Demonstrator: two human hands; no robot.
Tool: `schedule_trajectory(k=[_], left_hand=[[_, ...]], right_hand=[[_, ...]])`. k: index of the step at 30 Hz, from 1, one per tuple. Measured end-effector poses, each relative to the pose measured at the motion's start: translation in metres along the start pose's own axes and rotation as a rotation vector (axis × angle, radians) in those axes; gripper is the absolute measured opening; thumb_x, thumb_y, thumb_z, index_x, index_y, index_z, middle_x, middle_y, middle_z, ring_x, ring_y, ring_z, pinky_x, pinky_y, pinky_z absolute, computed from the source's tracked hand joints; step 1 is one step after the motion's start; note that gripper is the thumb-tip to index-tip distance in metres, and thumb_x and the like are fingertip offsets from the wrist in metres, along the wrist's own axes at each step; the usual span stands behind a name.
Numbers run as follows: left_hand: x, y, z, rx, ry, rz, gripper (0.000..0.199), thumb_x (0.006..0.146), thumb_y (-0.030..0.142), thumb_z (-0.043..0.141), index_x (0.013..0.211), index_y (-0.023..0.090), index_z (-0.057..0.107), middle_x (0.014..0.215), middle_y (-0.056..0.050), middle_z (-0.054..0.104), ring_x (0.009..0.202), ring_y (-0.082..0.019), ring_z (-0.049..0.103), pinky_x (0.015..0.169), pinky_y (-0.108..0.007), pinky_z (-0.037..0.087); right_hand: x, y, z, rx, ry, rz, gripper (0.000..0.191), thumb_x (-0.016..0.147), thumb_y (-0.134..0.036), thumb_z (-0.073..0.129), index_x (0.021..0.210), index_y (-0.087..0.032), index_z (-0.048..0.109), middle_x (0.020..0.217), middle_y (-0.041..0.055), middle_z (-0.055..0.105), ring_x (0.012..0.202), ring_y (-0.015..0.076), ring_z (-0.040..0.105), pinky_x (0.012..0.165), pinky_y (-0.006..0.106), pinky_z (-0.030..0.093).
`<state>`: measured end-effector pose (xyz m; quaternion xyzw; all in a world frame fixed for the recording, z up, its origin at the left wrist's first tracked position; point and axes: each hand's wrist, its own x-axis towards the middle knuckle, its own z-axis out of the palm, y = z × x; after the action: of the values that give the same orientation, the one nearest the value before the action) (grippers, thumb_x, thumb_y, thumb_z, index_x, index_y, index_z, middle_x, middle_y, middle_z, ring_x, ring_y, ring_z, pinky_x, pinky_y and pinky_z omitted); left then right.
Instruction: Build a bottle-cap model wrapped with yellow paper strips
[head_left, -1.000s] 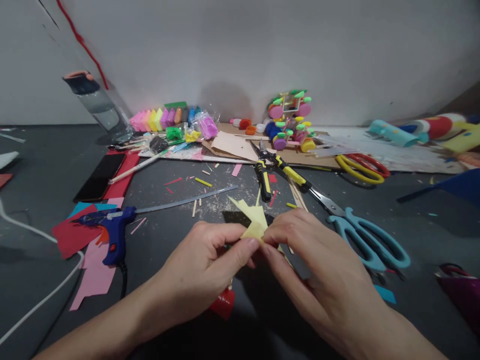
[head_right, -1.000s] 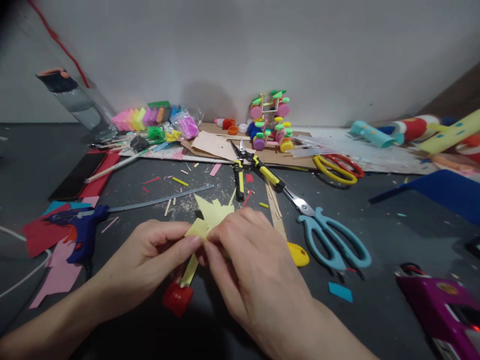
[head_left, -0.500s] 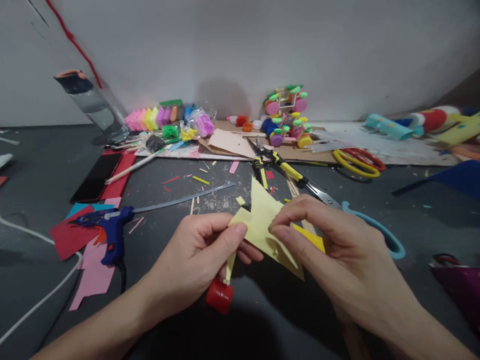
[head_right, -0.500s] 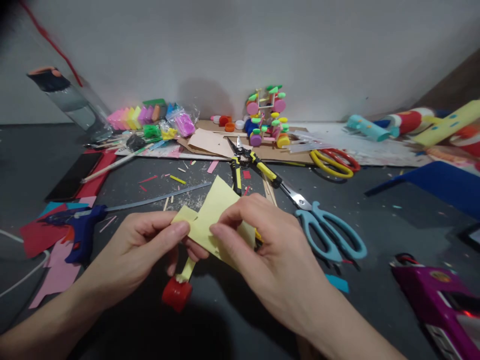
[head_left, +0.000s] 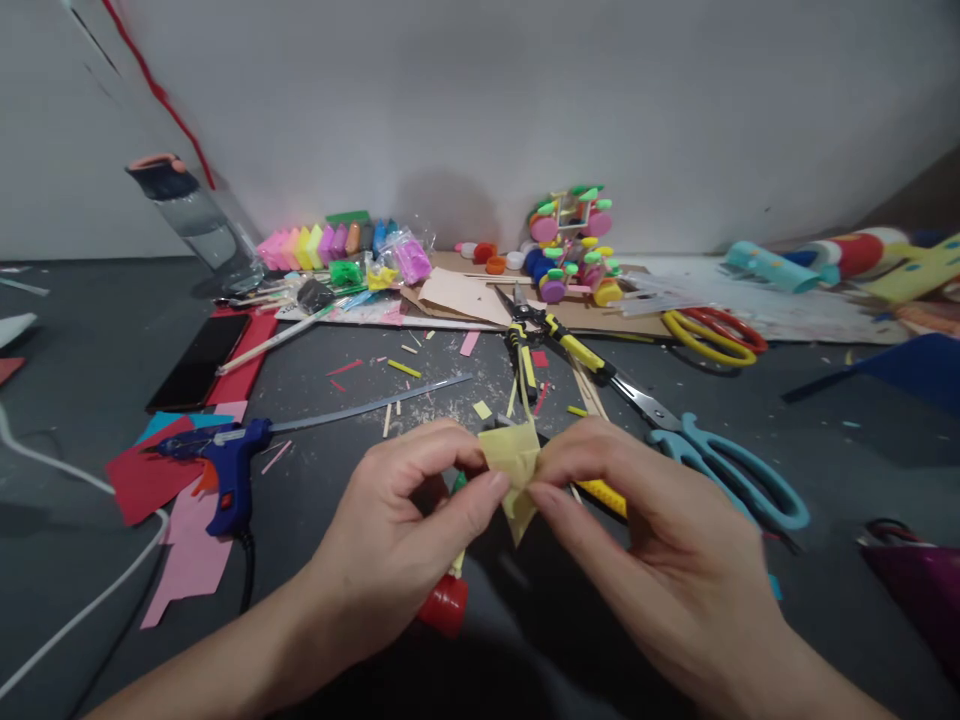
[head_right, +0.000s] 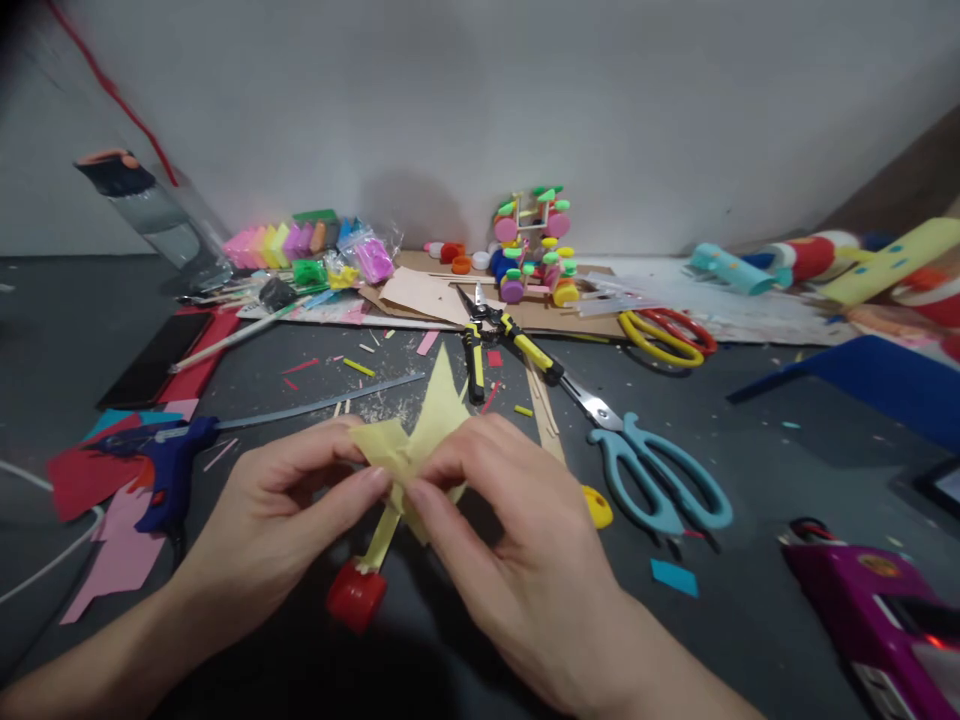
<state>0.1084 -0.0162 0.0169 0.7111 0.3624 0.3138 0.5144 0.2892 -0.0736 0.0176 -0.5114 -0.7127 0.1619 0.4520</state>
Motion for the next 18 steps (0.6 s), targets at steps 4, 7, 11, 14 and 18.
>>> schedule_trajectory(k=[4,7,11,14,18], left_hand=[[-0.001,0.008,-0.005,0.328,0.04,0.359,0.012,0.092,0.011,0.054,0.087,0.017,0.063,0.094,-0.002,0.063,0.087,-0.011,0.06,0.079,-0.021,0.047],[-0.001,0.016,-0.007,0.533,-0.039,0.547,0.014,0.092,0.008,0.051,0.092,0.015,0.062,0.099,-0.005,0.064,0.096,-0.014,0.059,0.089,-0.025,0.047],[-0.001,0.024,-0.008,0.626,-0.014,0.663,0.013,0.091,0.005,0.054,0.095,0.015,0.061,0.104,-0.007,0.063,0.108,-0.018,0.056,0.099,-0.031,0.044],[-0.005,0.031,-0.009,0.55,0.267,0.711,0.026,0.087,0.003,0.06,0.107,0.019,0.06,0.108,-0.006,0.061,0.111,-0.02,0.056,0.101,-0.036,0.044],[-0.014,0.043,-0.001,0.335,0.086,0.713,0.026,0.086,0.005,0.06,0.105,0.023,0.062,0.09,-0.002,0.068,0.087,-0.016,0.063,0.082,-0.029,0.051]], right_hand=[[-0.003,-0.007,-0.011,-0.117,0.16,-0.097,0.041,0.089,-0.016,0.066,0.126,-0.027,0.052,0.118,0.0076,0.056,0.116,0.0258,0.053,0.099,0.043,0.044],[0.001,-0.016,-0.021,-0.204,0.046,-0.17,0.03,0.091,-0.022,0.066,0.118,-0.026,0.055,0.12,0.0083,0.057,0.116,0.0263,0.053,0.099,0.044,0.044],[0.004,-0.026,-0.028,-0.179,-0.001,-0.223,0.012,0.092,-0.011,0.061,0.092,-0.023,0.06,0.089,0.0023,0.063,0.085,0.0166,0.059,0.076,0.033,0.05],[0.002,-0.028,-0.031,-0.148,0.204,-0.075,0.012,0.091,-0.013,0.062,0.091,-0.025,0.062,0.081,-0.0007,0.063,0.073,0.013,0.059,0.064,0.028,0.049],[0.004,-0.026,-0.03,0.226,0.466,0.194,0.008,0.092,-0.02,0.063,0.088,-0.026,0.062,0.072,-0.0025,0.064,0.061,0.0123,0.062,0.058,0.025,0.052]])
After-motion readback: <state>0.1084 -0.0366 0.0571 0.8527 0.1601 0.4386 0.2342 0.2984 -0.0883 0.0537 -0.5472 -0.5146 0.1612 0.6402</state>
